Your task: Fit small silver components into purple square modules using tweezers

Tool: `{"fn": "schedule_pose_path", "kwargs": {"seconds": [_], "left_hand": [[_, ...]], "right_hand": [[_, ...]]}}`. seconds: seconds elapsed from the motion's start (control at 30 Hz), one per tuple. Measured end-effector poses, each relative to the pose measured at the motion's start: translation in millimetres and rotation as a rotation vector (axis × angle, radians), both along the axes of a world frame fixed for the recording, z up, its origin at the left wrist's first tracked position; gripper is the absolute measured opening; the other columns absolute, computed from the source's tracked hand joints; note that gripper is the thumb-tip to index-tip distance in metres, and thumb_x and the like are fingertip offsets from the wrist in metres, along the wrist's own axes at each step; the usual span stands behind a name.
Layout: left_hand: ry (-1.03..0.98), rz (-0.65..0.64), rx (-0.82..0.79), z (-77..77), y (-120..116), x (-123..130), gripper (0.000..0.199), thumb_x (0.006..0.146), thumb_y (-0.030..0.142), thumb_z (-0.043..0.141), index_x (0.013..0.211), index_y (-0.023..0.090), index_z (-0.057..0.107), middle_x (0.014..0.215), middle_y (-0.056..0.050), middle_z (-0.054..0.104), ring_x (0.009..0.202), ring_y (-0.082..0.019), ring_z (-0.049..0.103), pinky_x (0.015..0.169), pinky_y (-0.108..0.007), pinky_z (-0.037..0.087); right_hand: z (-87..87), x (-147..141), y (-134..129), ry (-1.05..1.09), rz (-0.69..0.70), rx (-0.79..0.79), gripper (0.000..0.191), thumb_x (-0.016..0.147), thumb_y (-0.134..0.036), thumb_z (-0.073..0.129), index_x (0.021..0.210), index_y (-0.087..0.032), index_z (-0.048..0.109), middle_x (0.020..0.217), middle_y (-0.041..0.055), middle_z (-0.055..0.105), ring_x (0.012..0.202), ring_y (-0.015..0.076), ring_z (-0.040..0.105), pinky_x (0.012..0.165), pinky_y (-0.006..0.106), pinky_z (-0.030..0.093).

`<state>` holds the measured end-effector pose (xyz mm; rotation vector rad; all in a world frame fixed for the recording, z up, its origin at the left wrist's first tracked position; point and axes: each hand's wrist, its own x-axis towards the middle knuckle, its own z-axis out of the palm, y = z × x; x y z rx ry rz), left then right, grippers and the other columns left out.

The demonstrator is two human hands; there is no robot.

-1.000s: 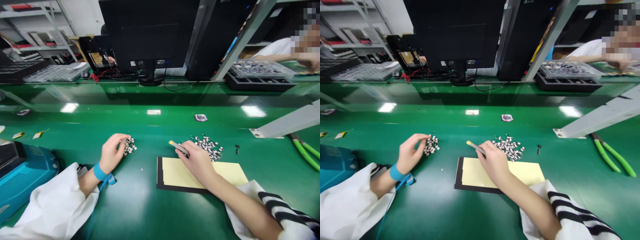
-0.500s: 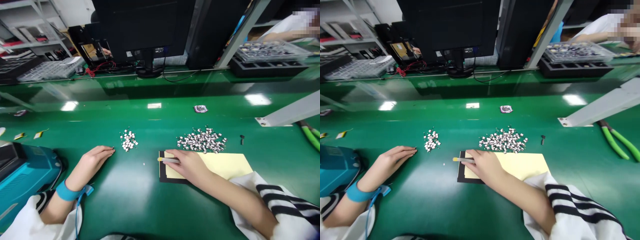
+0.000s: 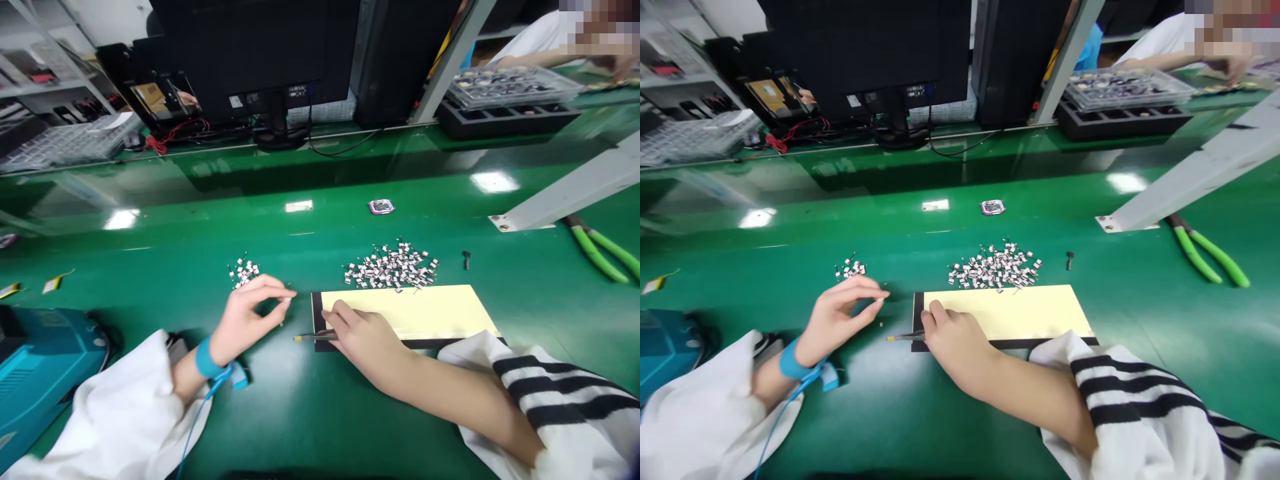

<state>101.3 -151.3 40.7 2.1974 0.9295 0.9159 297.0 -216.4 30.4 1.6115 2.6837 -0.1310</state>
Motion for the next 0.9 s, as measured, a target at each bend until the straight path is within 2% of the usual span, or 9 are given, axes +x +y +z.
{"fn": "schedule_pose_path", "kwargs": {"seconds": [0.13, 0.23, 0.3, 0.47, 0.57, 0.63, 0.7, 0.8, 0.9], "left_hand": [[-0.196, -0.013, -0.139, -14.6, 12, 43, 0.013, 0.076, 0.015, 0.055, 0.087, 0.015, 0.062, 0.081, -0.004, 0.057, 0.075, -0.009, 0.055, 0.069, -0.019, 0.047], [-0.28, -0.028, -0.261, -22.8, 13, 55, 0.021, 0.075, 0.014, 0.056, 0.097, 0.014, 0.054, 0.079, -0.003, 0.056, 0.072, -0.008, 0.056, 0.072, -0.018, 0.048], [-0.275, -0.024, -0.27, -24.9, 11, 55, 0.028, 0.074, 0.013, 0.057, 0.101, 0.014, 0.048, 0.079, -0.001, 0.056, 0.071, -0.007, 0.056, 0.072, -0.018, 0.049], [-0.194, 0.022, -0.162, -22.1, 8, 48, 0.039, 0.075, 0.014, 0.057, 0.108, 0.017, 0.038, 0.08, 0.0, 0.057, 0.071, -0.007, 0.056, 0.072, -0.019, 0.049], [-0.127, 0.007, -0.058, -20.4, 6, 48, 0.041, 0.074, 0.012, 0.057, 0.109, 0.018, 0.036, 0.08, 0.0, 0.057, 0.072, -0.008, 0.056, 0.071, -0.02, 0.049], [-0.081, -0.004, 0.051, -20.6, 4, 48, 0.041, 0.073, 0.011, 0.057, 0.108, 0.018, 0.037, 0.079, 0.0, 0.058, 0.071, -0.008, 0.057, 0.07, -0.02, 0.049], [-0.045, -0.011, 0.178, -21.7, 3, 49, 0.04, 0.073, 0.011, 0.057, 0.107, 0.017, 0.037, 0.077, 0.0, 0.058, 0.069, -0.009, 0.057, 0.069, -0.02, 0.048], [0.003, -0.017, 0.338, -23.5, 3, 49, 0.036, 0.073, 0.011, 0.056, 0.105, 0.015, 0.04, 0.075, 0.0, 0.058, 0.069, -0.009, 0.056, 0.068, -0.02, 0.048], [0.044, -0.022, 0.416, -24.2, 4, 48, 0.033, 0.074, 0.01, 0.055, 0.105, 0.013, 0.041, 0.076, -0.002, 0.057, 0.071, -0.01, 0.054, 0.068, -0.02, 0.048]], "right_hand": [[3.5, -4, -2, -0.022, -0.024, -0.054, 0.019, 0.075, -0.007, 0.056, 0.092, -0.014, 0.06, 0.085, 0.0063, 0.057, 0.065, 0.0189, 0.06, 0.047, 0.028, 0.042], [4.9, -5, 3, 0.019, -0.053, -0.113, 0.018, 0.074, -0.009, 0.059, 0.092, -0.013, 0.059, 0.087, 0.0069, 0.057, 0.064, 0.0187, 0.059, 0.048, 0.028, 0.041], [4.7, -2, 9, 0.113, -0.07, -0.165, 0.019, 0.073, -0.015, 0.062, 0.092, -0.011, 0.059, 0.089, 0.008, 0.057, 0.065, 0.0188, 0.058, 0.05, 0.027, 0.041], [2.3, 17, 28, 0.532, -0.165, -0.33, 0.003, 0.074, -0.016, 0.061, 0.073, -0.014, 0.058, 0.068, 0.001, 0.056, 0.056, 0.0122, 0.051, 0.052, 0.023, 0.035], [0.7, 26, 38, 0.849, -0.298, -0.384, 0.013, 0.075, -0.026, 0.058, 0.069, -0.015, 0.058, 0.054, -0.0028, 0.048, 0.049, 0.01, 0.043, 0.047, 0.022, 0.029], [-1.1, 27, 42, 1.13, -0.359, -0.439, 0.018, 0.074, -0.032, 0.057, 0.069, -0.015, 0.058, 0.057, -0.0018, 0.05, 0.054, 0.0111, 0.046, 0.05, 0.022, 0.032], [-3.7, 25, 43, 1.32, -0.345, -0.499, 0.018, 0.073, -0.033, 0.057, 0.07, -0.015, 0.057, 0.067, 0.0005, 0.055, 0.064, 0.0132, 0.05, 0.059, 0.024, 0.036], [-7.8, 20, 42, 1.416, -0.311, -0.549, 0.018, 0.072, -0.034, 0.058, 0.069, -0.016, 0.057, 0.07, 0.0013, 0.057, 0.071, 0.0152, 0.052, 0.066, 0.026, 0.037], [-9.4, 18, 41, 1.424, -0.313, -0.542, 0.019, 0.072, -0.034, 0.057, 0.068, -0.016, 0.057, 0.069, 0.001, 0.056, 0.071, 0.0152, 0.051, 0.066, 0.027, 0.037]]}}
